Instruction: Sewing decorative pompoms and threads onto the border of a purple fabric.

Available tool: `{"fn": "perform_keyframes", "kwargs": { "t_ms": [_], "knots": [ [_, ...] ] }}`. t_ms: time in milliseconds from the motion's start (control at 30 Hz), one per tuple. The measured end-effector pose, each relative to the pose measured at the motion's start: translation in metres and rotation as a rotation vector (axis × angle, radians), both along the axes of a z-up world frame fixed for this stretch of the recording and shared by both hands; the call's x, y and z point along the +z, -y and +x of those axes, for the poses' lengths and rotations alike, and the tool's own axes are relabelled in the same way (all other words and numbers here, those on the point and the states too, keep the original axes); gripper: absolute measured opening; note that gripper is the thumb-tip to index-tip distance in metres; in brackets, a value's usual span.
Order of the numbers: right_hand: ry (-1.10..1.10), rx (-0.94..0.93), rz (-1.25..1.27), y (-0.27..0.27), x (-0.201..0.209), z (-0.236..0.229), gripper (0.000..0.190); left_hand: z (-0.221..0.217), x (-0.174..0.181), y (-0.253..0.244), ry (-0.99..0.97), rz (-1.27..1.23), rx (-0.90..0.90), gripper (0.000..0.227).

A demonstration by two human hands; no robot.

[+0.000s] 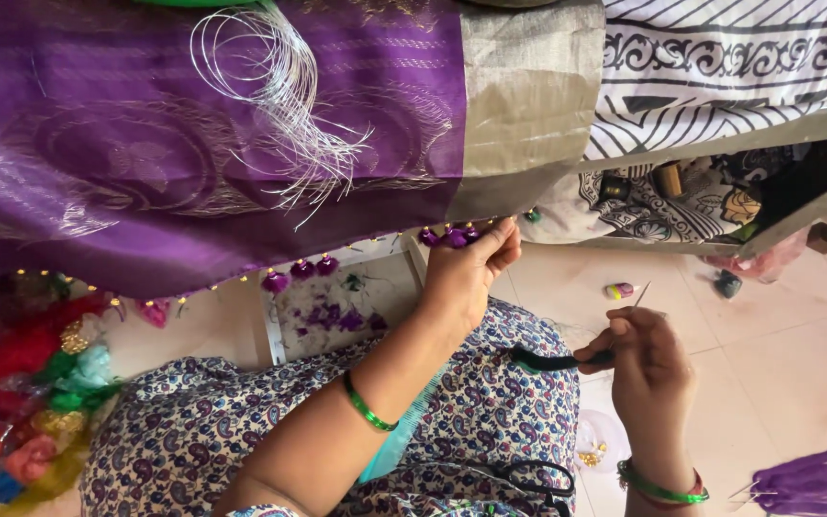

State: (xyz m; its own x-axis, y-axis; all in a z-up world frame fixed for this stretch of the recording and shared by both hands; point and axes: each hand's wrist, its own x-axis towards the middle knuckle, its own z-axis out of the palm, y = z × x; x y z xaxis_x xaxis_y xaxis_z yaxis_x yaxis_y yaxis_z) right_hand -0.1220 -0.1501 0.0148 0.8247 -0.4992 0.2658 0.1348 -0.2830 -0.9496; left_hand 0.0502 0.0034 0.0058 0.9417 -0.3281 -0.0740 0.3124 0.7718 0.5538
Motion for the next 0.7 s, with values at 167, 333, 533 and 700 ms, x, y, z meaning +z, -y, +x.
{"fn": "perform_keyframes", "kwargs": {
  "t_ms": [167,333,533,700],
  "knots": [
    [-0.009,0.025,-0.012,-0.002,-0.005,0.002,0.018,-0.004,0.003,-0.007,-0.089,0.178,-0.04,0.009],
    [-0.021,0.082,-0.361,-0.026,0.032,0.014,0.013,-0.018,-0.011,-0.015,0.044,0.153,-0.043,0.012],
    [-0.047,0.109,-0.629,-0.035,0.066,0.034,0.028,-0.04,-0.006,-0.021,0.291,0.272,0.01,0.013],
    [0.128,0.189,-0.75,-0.039,0.073,0.047,0.034,-0.052,0.005,-0.028,0.311,0.214,-0.129,0.013]
  ]
}}
